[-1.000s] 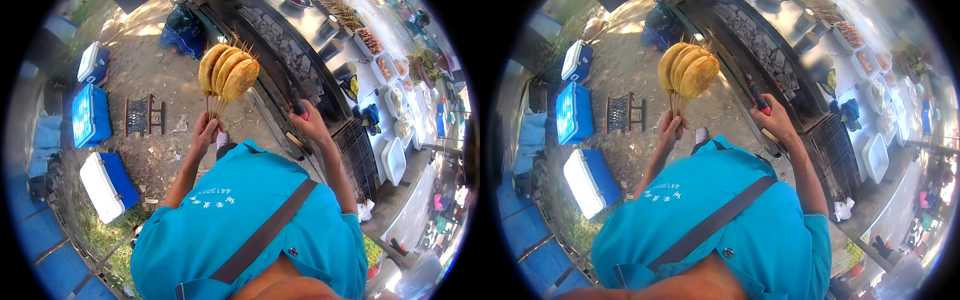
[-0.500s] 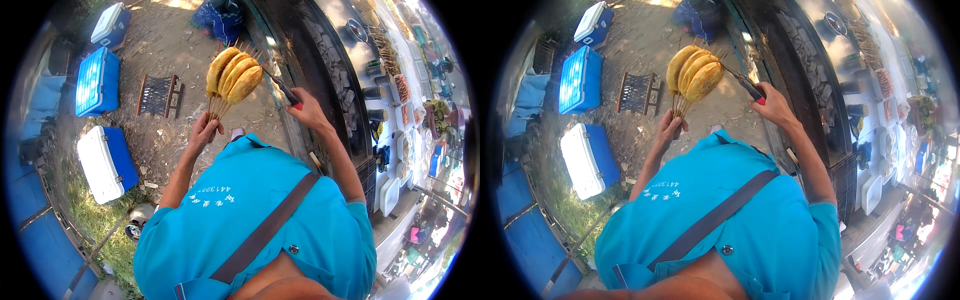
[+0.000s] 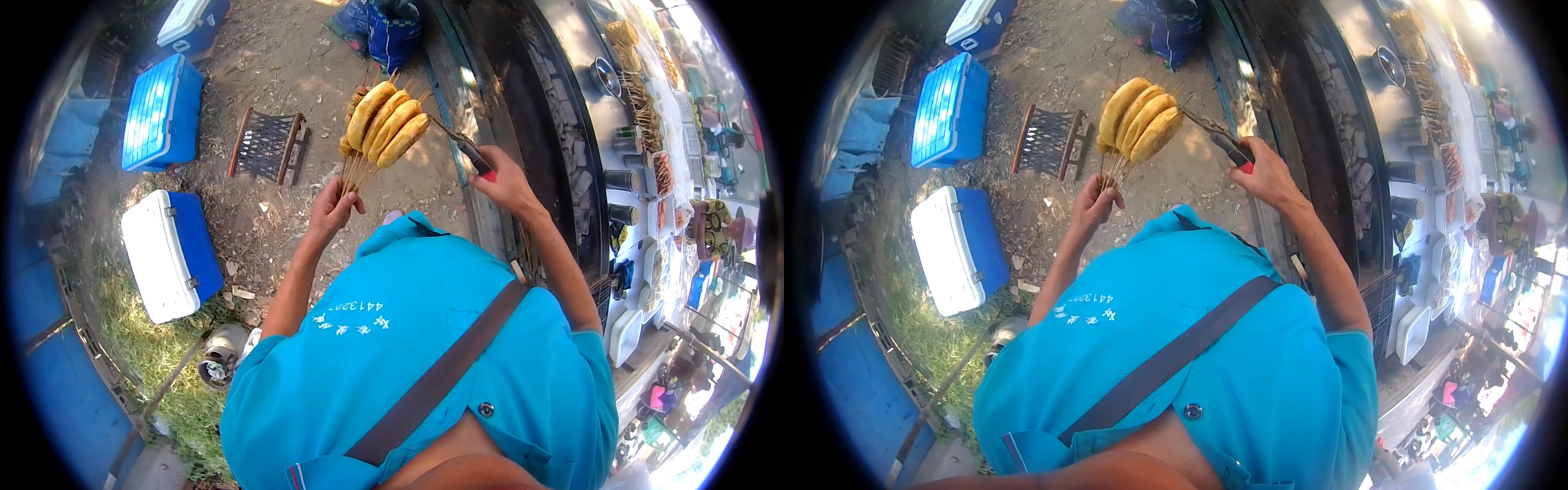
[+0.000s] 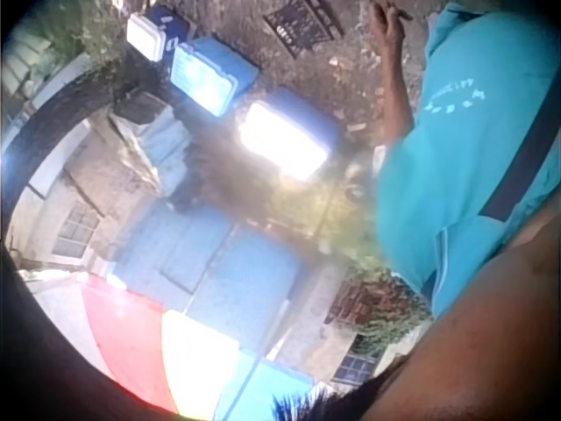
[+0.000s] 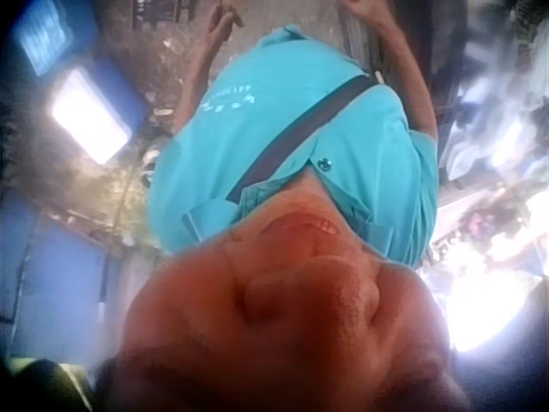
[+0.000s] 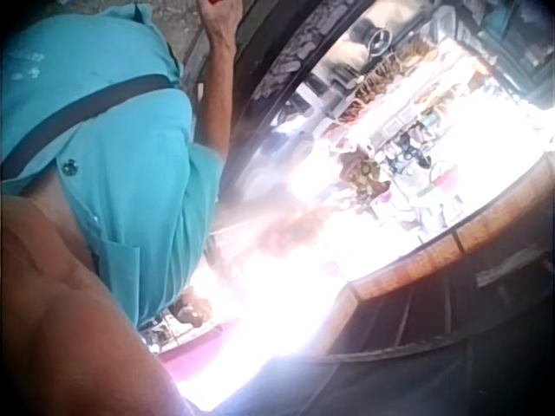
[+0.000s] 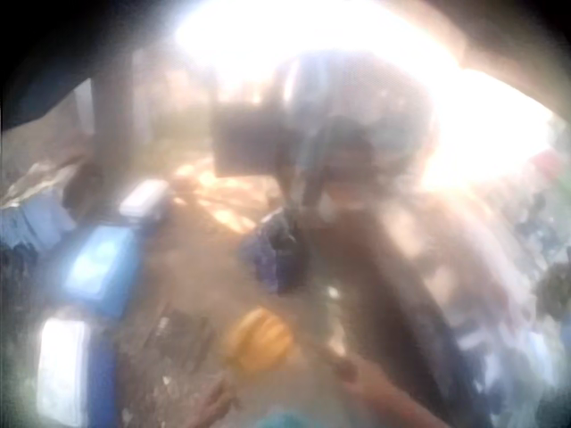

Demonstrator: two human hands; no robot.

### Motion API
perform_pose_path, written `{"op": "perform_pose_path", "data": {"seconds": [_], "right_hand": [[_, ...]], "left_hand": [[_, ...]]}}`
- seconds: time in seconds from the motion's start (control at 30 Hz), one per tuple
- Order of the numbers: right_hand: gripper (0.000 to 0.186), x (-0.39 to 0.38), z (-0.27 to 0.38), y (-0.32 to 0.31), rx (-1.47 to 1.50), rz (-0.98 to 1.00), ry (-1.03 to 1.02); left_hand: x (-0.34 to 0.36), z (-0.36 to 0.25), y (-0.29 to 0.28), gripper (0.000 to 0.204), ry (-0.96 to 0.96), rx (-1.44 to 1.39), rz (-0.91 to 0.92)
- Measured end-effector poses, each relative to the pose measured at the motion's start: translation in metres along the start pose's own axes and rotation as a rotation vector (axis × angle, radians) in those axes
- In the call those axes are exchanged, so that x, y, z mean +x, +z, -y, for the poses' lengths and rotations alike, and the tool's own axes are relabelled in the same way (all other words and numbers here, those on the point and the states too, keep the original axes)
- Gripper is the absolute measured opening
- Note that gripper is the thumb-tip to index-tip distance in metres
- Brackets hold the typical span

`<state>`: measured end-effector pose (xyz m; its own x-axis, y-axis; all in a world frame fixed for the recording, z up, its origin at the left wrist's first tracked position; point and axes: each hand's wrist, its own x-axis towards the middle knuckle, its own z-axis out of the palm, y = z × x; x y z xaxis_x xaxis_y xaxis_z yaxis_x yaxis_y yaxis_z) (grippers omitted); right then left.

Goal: The person grills round flatbreads and skewered meatballs on a charcoal grill, seasoning them with a shaker. They use shears to trim the flatbreads, then place them into a plastic bag. The person also scoops a powdered condiment into a small container and places it in the bag before returning to the grill to handle more skewers.

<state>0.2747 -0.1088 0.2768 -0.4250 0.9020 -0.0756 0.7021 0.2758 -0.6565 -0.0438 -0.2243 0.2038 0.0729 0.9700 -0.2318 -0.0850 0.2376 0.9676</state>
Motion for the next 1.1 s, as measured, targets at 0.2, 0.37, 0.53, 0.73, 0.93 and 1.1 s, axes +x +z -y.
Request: {"op": "perform_pose_path", "data": {"seconds": [0.2, 0.37, 0.53, 0.73, 0.93, 1.1], "right_hand": [[0.043, -0.001, 0.009, 0.0, -0.153, 0.013, 0.09], [0.04, 0.0, 0.002, -0.001, -0.044, -0.01, 0.124], [0.041, 0.003, -0.004, 0.007, -0.044, -0.015, 0.066], [0.042, -0.002, -0.002, 0.008, -0.122, 0.044, 0.158], [0.047, -0.011, -0.015, 0.009, 0.026, 0.077, 0.23], [0.052, -0.004, -0.006, 0.013, 0.056, 0.148, 0.208]], "left_hand": [[0.0, 0.005, -0.007, 0.021, 0.039, 0.116, 0.004], [0.0, 0.008, -0.004, 0.02, -0.021, 0.081, 0.004], [0.005, 0.011, -0.002, 0.021, 0.0, 0.098, 0.042], [0.003, 0.021, -0.006, 0.024, 0.022, 0.125, 0.078], [0.001, 0.025, -0.005, 0.024, 0.004, 0.08, 0.054], [0.003, 0.033, -0.009, 0.027, 0.059, 0.085, 0.095]]}}
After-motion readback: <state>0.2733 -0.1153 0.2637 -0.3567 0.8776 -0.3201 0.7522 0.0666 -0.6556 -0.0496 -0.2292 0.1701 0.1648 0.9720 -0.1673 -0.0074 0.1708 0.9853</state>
